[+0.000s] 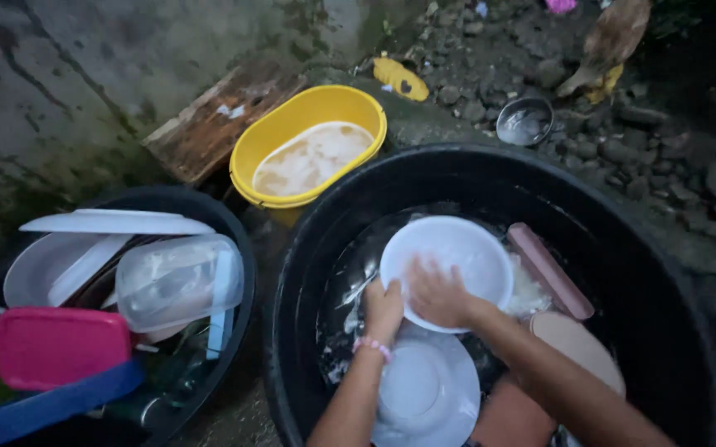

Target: Washing various dishes and utensils in plastic basins outdoors.

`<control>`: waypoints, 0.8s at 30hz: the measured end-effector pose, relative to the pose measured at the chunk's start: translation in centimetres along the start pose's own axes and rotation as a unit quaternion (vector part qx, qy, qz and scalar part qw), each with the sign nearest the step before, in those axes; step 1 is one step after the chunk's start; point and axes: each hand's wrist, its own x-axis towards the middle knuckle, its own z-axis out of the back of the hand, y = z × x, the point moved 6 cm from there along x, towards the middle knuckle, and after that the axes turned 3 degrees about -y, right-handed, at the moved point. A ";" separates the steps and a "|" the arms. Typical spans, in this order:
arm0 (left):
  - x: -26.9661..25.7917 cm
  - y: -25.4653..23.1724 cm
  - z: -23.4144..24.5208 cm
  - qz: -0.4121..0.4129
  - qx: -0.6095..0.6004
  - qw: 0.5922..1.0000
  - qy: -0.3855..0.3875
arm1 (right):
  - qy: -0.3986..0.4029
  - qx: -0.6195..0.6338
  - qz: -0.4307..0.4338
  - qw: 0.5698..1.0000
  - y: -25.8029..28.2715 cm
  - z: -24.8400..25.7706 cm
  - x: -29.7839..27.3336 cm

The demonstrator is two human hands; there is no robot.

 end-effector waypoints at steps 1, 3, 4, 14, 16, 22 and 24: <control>0.1 -0.4 -0.4 -0.004 -0.003 1.000 0.000 | -0.003 -0.003 -0.001 1.000 -0.6 1.2 0.0; -0.3 -1.0 -0.4 -0.040 0.007 0.999 -0.013 | 0.052 0.073 0.081 0.993 0.1 2.5 -0.3; 0.1 -0.1 -0.7 -0.041 0.005 0.999 -0.016 | 0.052 0.071 0.084 0.993 -0.2 2.2 -0.2; 0.3 -1.3 0.3 -0.041 0.027 0.997 -0.053 | -0.010 0.138 -0.047 0.989 0.3 1.6 2.1; 0.4 -2.1 1.9 -0.008 0.051 0.996 -0.073 | 0.079 0.221 -0.053 0.971 0.8 2.3 1.5; 1.5 -2.0 4.9 0.044 0.190 0.972 -0.134 | 0.283 0.011 0.142 0.948 -0.5 8.3 -1.2; 2.0 -1.1 2.9 -0.066 0.022 0.995 -0.074 | 0.135 -0.082 0.049 0.986 -2.1 9.1 0.1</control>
